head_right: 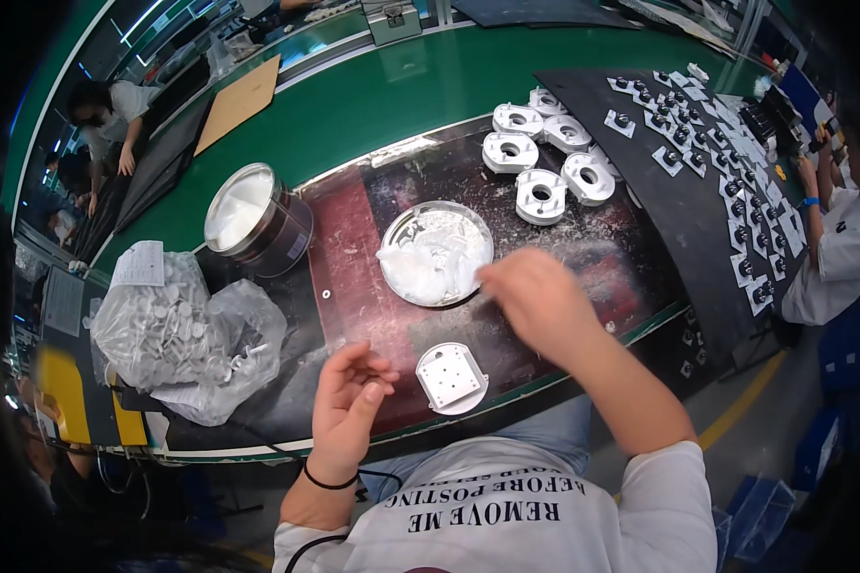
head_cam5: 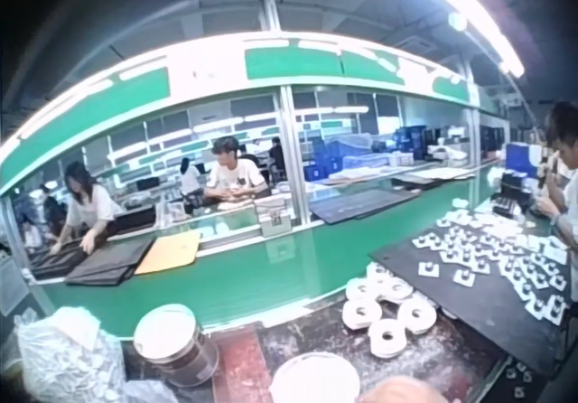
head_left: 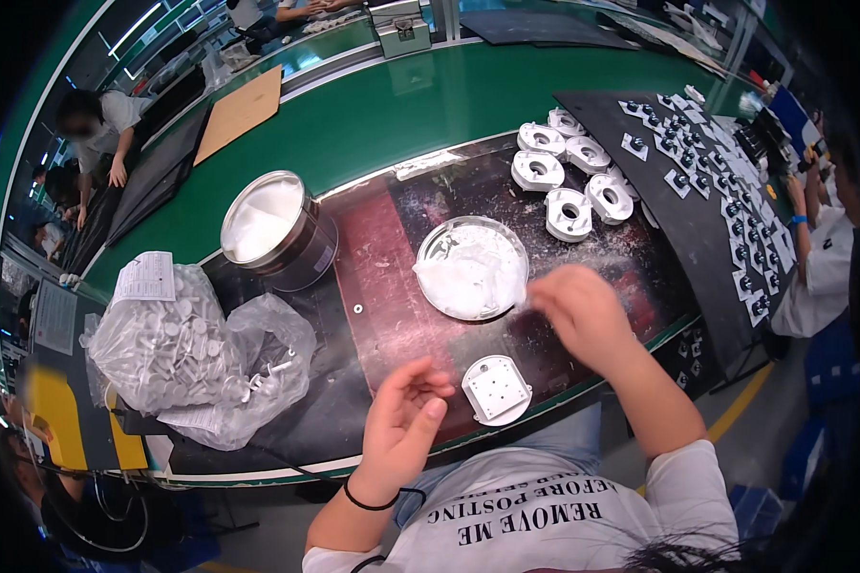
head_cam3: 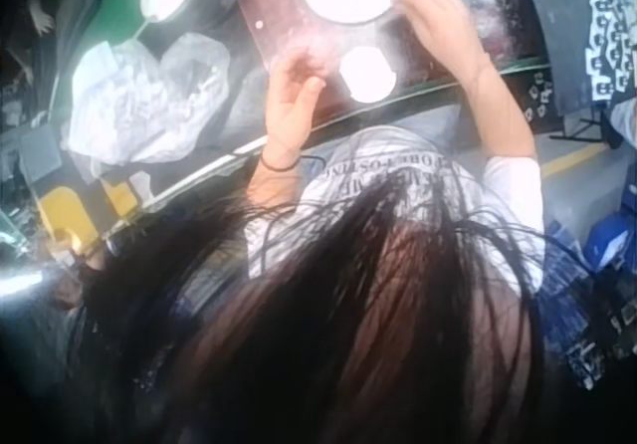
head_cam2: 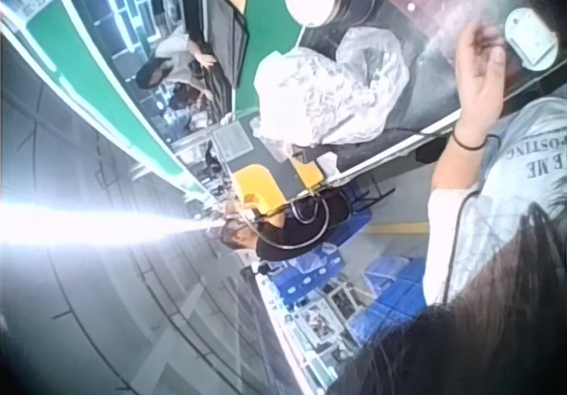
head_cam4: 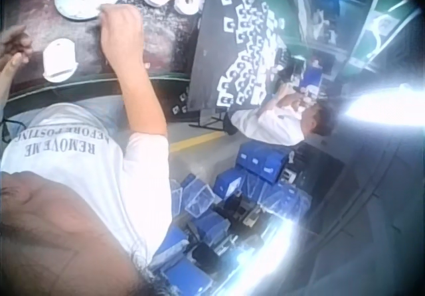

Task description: The person repeatedly picks up small white plastic components from a bag and a tray, applies a white substance to them, and inserts them into larger white plastic housings. The person then places the assembled units onto a black tray on the table.

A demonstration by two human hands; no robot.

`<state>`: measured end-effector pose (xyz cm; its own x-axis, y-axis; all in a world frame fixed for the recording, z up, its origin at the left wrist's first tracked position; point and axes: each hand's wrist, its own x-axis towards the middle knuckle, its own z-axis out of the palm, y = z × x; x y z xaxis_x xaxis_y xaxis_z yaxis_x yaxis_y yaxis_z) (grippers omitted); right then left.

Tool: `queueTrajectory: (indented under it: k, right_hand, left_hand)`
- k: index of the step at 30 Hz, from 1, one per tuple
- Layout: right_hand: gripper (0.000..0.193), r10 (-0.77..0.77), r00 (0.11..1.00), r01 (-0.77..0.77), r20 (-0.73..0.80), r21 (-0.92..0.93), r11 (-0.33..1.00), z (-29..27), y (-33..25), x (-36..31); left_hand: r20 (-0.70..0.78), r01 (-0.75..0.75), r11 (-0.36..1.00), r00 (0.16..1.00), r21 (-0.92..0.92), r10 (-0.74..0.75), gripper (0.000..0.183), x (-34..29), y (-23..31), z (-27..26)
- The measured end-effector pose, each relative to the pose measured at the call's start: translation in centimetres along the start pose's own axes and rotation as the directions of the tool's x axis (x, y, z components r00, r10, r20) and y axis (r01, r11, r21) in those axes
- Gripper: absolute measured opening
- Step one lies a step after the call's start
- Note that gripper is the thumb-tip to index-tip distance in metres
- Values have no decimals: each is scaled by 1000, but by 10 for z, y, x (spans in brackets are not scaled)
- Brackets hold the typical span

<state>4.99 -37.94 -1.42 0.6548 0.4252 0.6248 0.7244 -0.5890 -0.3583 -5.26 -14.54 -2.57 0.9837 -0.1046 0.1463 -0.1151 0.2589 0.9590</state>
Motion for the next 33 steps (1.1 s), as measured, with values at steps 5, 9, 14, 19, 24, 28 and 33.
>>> queueTrajectory:
  k: [5,9,14,19,24,28,33]
  right_hand:
    - [12,123,992,-109,39,-246,963,13,19,0]
    - [9,163,983,-137,82,-259,956,18,20,3]
    - [9,169,981,-137,98,-277,951,18,22,3]
    - [9,143,985,-107,94,-314,943,19,23,1]
    - [8,125,988,-88,90,-333,939,17,21,1]
    - [7,106,991,-75,75,-337,939,18,21,0]
    - [5,127,988,-89,86,-352,932,17,20,0]
  left_hand:
    - [-54,-8,996,998,89,13,46,-4,-20,-15]
    - [-94,-12,996,995,88,20,47,-5,-25,-15]
    - [-83,-22,997,996,74,28,46,-6,-26,-16]
    - [-78,-37,997,996,73,43,45,-6,-27,-16]
    - [-85,-30,997,996,64,35,44,-7,-26,-16]
    - [-90,-26,998,995,56,31,43,-7,-26,-16]
    - [-94,-18,999,995,44,22,40,-6,-24,-15]
